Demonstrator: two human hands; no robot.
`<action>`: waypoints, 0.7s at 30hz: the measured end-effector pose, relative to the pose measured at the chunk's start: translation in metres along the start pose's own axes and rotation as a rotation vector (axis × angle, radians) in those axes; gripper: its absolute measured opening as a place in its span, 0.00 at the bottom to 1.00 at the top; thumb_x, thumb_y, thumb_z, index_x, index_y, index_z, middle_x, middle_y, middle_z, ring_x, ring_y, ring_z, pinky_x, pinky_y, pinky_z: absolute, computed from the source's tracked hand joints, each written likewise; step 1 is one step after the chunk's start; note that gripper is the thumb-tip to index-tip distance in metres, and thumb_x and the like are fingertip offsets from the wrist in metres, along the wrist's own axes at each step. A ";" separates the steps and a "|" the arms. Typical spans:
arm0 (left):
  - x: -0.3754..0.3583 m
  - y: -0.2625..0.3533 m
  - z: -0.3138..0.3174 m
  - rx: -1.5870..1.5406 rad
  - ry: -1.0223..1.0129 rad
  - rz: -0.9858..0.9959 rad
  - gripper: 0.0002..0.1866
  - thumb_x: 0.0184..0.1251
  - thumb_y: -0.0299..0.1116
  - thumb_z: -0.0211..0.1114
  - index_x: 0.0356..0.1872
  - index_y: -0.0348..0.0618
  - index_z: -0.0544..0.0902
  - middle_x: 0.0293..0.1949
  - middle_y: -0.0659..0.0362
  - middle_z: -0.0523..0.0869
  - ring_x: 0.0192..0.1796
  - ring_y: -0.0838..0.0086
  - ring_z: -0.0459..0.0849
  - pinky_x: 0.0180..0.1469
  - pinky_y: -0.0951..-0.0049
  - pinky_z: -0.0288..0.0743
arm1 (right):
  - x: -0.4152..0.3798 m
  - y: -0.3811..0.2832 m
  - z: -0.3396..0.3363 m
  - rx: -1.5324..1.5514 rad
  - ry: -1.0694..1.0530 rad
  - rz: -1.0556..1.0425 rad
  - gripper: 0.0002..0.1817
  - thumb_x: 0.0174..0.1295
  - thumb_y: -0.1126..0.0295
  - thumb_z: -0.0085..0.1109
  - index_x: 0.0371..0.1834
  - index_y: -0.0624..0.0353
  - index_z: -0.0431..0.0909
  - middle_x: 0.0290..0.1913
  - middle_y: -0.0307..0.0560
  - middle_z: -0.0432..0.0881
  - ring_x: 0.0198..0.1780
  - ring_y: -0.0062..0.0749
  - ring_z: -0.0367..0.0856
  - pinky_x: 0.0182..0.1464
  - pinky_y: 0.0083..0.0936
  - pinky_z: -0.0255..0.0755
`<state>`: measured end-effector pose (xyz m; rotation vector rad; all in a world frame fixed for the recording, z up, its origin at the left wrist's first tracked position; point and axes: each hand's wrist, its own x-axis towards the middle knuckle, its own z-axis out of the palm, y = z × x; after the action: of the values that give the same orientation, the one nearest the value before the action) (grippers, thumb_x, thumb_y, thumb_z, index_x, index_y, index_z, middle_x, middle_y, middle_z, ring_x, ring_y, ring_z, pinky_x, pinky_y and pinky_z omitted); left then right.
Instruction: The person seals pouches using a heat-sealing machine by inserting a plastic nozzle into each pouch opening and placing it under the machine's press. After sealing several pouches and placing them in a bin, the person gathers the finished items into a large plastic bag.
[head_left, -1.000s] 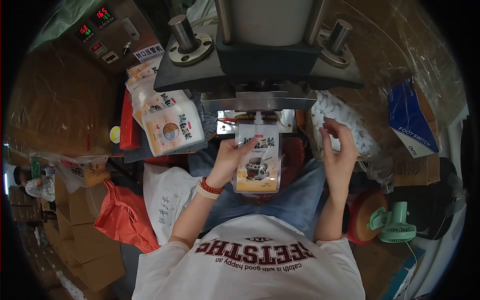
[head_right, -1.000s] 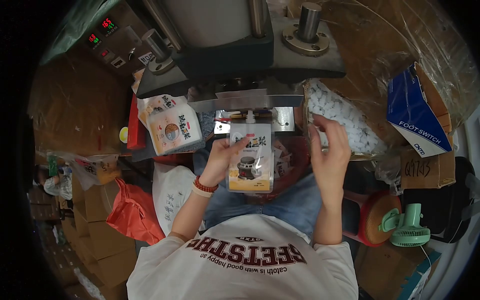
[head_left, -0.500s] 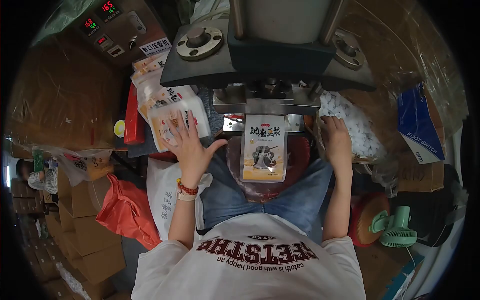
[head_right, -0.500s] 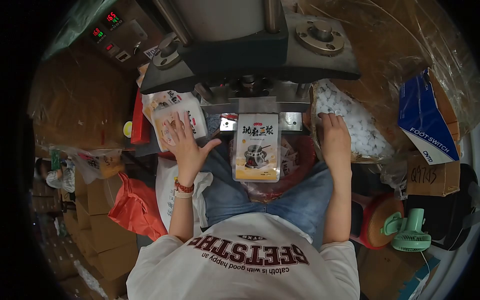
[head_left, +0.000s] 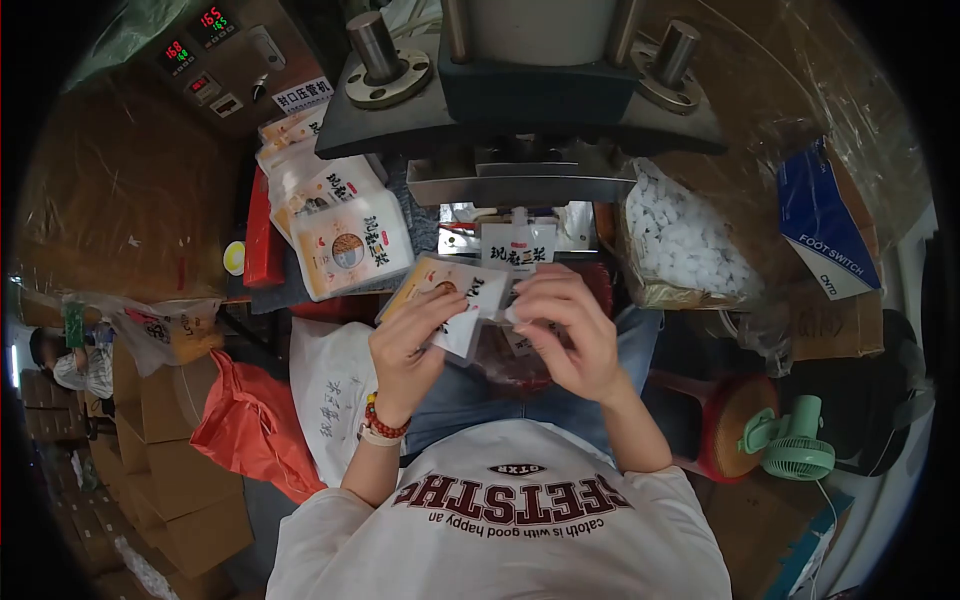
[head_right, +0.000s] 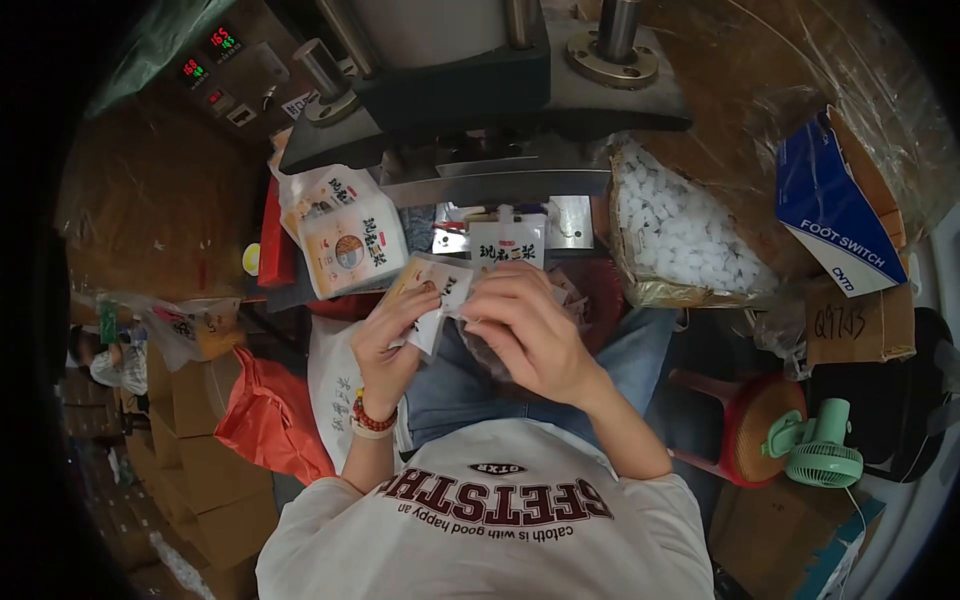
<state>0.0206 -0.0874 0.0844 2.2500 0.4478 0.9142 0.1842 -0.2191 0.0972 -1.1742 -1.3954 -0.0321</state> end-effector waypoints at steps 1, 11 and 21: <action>0.003 0.005 0.001 -0.018 -0.050 0.058 0.23 0.41 0.13 0.52 0.42 0.36 0.85 0.43 0.53 0.88 0.52 0.60 0.85 0.56 0.66 0.77 | -0.001 -0.001 0.003 -0.013 -0.031 0.003 0.14 0.51 0.77 0.67 0.42 0.62 0.77 0.42 0.47 0.79 0.45 0.44 0.79 0.58 0.42 0.66; 0.010 -0.032 0.073 -0.728 -0.378 -0.725 0.10 0.64 0.30 0.68 0.40 0.33 0.86 0.35 0.58 0.88 0.35 0.85 0.81 0.36 0.83 0.74 | -0.003 0.012 -0.030 -0.368 0.159 0.351 0.19 0.58 0.73 0.63 0.53 0.62 0.74 0.52 0.52 0.78 0.52 0.47 0.76 0.58 0.34 0.65; 0.058 -0.048 0.084 -1.165 -0.257 -0.881 0.13 0.65 0.31 0.67 0.45 0.33 0.82 0.42 0.56 0.87 0.41 0.76 0.85 0.45 0.74 0.80 | -0.028 0.050 -0.084 -1.111 -0.234 0.764 0.10 0.67 0.70 0.52 0.41 0.67 0.78 0.40 0.61 0.81 0.41 0.58 0.79 0.42 0.41 0.71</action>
<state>0.1183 -0.0597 0.0340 0.9061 0.5196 0.2425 0.2692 -0.2651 0.0670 -2.6489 -0.9984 -0.1435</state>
